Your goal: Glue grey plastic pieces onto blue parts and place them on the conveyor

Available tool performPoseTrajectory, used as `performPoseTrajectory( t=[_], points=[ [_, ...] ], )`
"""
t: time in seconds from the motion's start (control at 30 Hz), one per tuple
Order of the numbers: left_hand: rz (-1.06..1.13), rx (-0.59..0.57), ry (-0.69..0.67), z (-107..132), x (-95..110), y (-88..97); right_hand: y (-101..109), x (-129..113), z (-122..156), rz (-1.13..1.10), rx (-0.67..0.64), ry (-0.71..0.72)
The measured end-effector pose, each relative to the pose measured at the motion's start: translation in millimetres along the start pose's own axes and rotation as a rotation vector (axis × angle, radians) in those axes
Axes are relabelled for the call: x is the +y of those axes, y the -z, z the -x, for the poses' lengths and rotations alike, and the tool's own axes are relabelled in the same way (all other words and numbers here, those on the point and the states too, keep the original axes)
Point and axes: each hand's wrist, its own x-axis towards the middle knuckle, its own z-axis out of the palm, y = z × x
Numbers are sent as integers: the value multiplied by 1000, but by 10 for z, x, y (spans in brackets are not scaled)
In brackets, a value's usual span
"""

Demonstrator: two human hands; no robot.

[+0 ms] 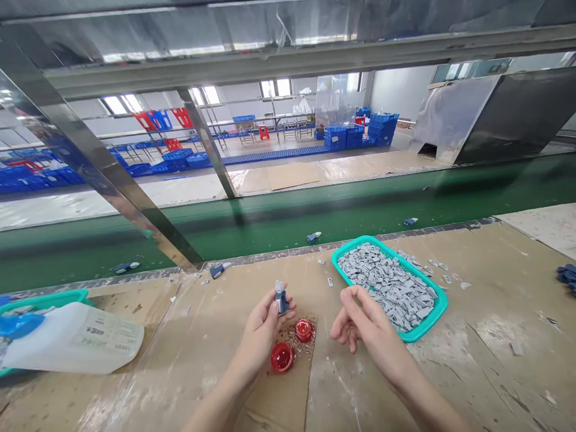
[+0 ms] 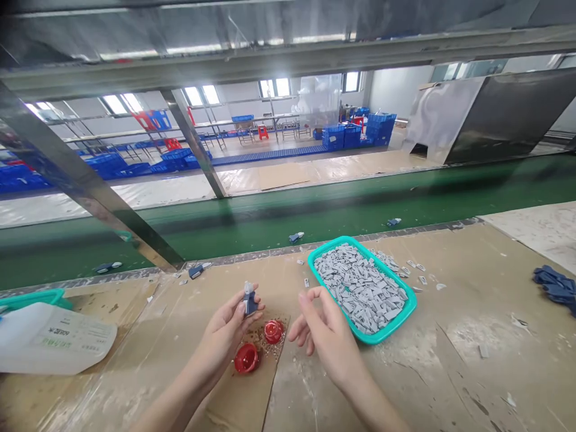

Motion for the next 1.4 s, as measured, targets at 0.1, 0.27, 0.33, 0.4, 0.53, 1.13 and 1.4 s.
performPoseTrajectory(
  t=[0.1, 0.27, 0.33, 0.4, 0.53, 1.13, 1.4],
  points=[
    [-186, 60, -94, -452, -20, 149, 67, 25, -33, 38, 11, 15],
    [-540, 171, -173, -1353, 145, 446, 69, 125, -110, 81, 15, 32],
    [-705, 208, -197, -1659, 229, 545, 72, 143, -140, 88, 26, 33],
    [-855, 225, -232, -1898, 285, 614, 83, 150, -167, 92, 29, 33],
    [-1076, 204, -322, -2194, 291, 651, 114, 170, -219, 100, 34, 13],
    [-1383, -167, -622, -1814, 31, 272, 93, 186, -160, 189, -18, -8],
    [-1433, 175, -702, -499, 477, 786, 359, 96, -113, 639, 225, 70]
  ],
)
